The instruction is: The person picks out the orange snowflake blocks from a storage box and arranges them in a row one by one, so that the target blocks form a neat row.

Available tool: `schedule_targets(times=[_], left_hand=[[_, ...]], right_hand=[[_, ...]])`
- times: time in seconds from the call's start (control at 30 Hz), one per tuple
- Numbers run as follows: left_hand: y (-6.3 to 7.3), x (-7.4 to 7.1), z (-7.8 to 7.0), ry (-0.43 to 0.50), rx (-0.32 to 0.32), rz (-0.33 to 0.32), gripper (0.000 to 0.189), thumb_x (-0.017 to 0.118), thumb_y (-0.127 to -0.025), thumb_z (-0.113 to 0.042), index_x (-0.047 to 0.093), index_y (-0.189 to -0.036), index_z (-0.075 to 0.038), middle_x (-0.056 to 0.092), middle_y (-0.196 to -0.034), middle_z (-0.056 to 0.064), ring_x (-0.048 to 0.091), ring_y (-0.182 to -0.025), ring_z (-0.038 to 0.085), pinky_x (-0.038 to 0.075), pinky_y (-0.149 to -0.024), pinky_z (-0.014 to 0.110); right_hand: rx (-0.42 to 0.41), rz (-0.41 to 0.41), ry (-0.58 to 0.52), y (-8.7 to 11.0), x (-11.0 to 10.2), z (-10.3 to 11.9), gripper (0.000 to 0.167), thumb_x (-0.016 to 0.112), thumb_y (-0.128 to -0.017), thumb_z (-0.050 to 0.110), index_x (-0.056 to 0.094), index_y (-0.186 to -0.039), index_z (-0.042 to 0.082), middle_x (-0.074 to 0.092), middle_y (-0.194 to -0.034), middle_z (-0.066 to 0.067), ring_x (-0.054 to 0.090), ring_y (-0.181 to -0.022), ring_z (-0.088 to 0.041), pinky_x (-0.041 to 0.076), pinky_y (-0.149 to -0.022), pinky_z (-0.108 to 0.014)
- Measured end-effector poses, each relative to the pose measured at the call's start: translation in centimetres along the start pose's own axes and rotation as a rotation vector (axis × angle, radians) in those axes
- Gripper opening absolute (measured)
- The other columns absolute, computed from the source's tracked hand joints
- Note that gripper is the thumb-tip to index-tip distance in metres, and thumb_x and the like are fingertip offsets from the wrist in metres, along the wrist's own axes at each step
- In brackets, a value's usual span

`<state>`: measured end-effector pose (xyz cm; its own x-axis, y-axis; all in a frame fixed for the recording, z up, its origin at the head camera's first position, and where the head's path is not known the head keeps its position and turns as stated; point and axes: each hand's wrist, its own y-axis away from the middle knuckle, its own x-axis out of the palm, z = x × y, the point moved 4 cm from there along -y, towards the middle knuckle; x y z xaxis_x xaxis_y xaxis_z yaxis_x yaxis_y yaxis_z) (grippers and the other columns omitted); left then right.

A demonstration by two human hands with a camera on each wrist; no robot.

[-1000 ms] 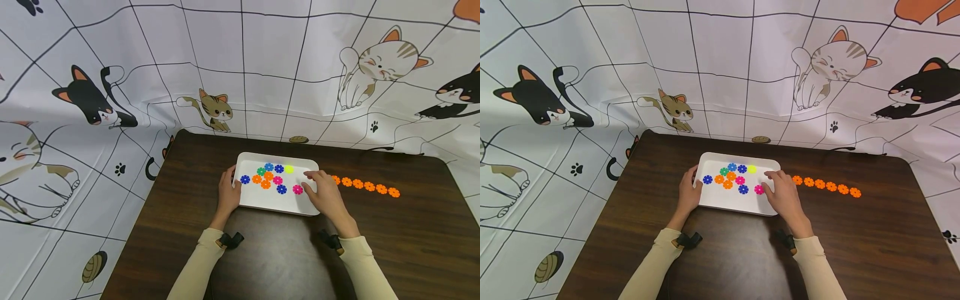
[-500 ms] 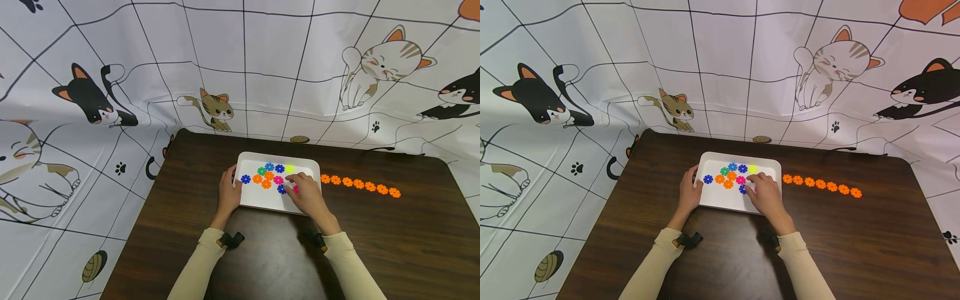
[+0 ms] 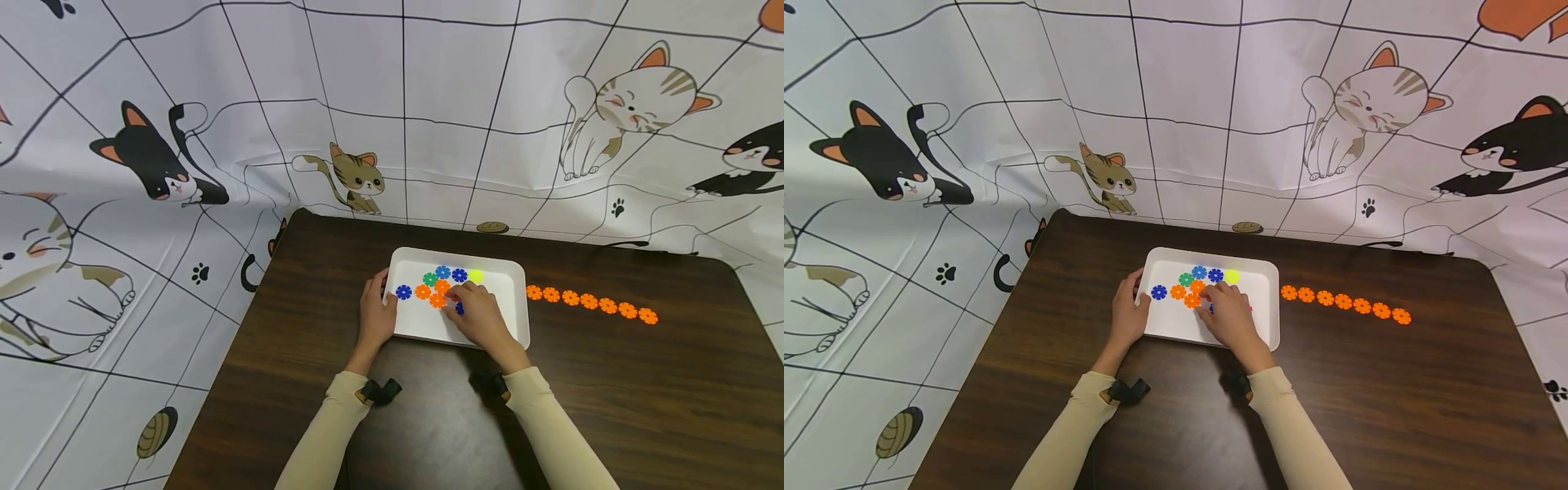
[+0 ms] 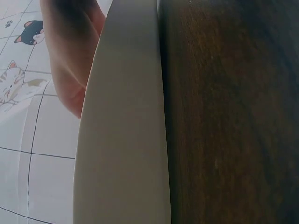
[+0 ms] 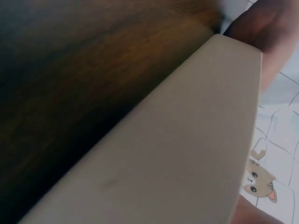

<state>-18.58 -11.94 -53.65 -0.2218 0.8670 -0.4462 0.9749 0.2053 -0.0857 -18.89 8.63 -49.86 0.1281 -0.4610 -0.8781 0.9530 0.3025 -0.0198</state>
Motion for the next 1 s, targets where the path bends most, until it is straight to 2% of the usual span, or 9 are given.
schedule_targets(times=[0.23, 0.43, 0.63, 0.83, 1.0], left_hand=[[0.0, 0.1, 0.1, -0.005, -0.003, -0.002, 0.050, 0.053, -0.097, 0.000, 0.052, -0.146, -0.007, 0.059, -0.128, 0.020, 0.059, -0.111, 0.033, 0.051, -0.100, 0.049], [0.1, 0.0, -0.3, -0.007, 0.024, -0.015, 0.050, 0.053, -0.095, 0.002, 0.053, -0.145, -0.005, 0.060, -0.125, 0.022, 0.060, -0.109, 0.035, 0.051, -0.097, 0.050], [0.1, -0.1, -0.4, 0.003, 0.025, -0.011, 0.050, 0.052, -0.095, 0.002, 0.052, -0.145, -0.004, 0.059, -0.127, 0.022, 0.060, -0.110, 0.036, 0.050, -0.098, 0.051], [0.1, -0.1, -0.4, -0.021, 0.061, -0.042, 0.049, 0.052, -0.093, 0.002, 0.054, -0.142, -0.002, 0.061, -0.123, 0.022, 0.061, -0.105, 0.034, 0.051, -0.094, 0.050], [0.1, -0.1, -0.4, -0.013, 0.030, -0.020, 0.050, 0.052, -0.095, 0.001, 0.053, -0.144, -0.005, 0.060, -0.126, 0.022, 0.060, -0.109, 0.035, 0.051, -0.098, 0.051]], right_hand=[[-0.004, -0.029, 0.019, -0.6, 0.8, 0.2, 0.035, 0.079, -0.087, 0.028, 0.071, -0.110, 0.003, 0.068, -0.102, -0.013, 0.060, -0.097, -0.033, 0.046, -0.084, -0.048], [0.042, -0.003, 0.026, -1.0, 1.2, 0.4, 0.038, 0.079, -0.087, 0.035, 0.068, -0.108, 0.005, 0.063, -0.098, -0.010, 0.055, -0.098, -0.032, 0.042, -0.083, -0.045], [0.066, 0.015, 0.035, -1.1, 1.4, 0.5, 0.039, 0.079, -0.087, 0.036, 0.067, -0.109, 0.005, 0.060, -0.097, -0.010, 0.053, -0.099, -0.031, 0.040, -0.083, -0.043], [0.052, 0.033, 0.027, -1.2, 1.4, 0.5, 0.038, 0.078, -0.089, 0.034, 0.067, -0.109, 0.004, 0.060, -0.099, -0.012, 0.052, -0.096, -0.030, 0.039, -0.083, -0.042], [0.057, 0.042, -0.007, -1.0, 0.9, 0.7, 0.040, 0.077, -0.090, 0.032, 0.065, -0.113, 0.002, 0.062, -0.103, -0.013, 0.053, -0.098, -0.031, 0.042, -0.088, -0.045]])
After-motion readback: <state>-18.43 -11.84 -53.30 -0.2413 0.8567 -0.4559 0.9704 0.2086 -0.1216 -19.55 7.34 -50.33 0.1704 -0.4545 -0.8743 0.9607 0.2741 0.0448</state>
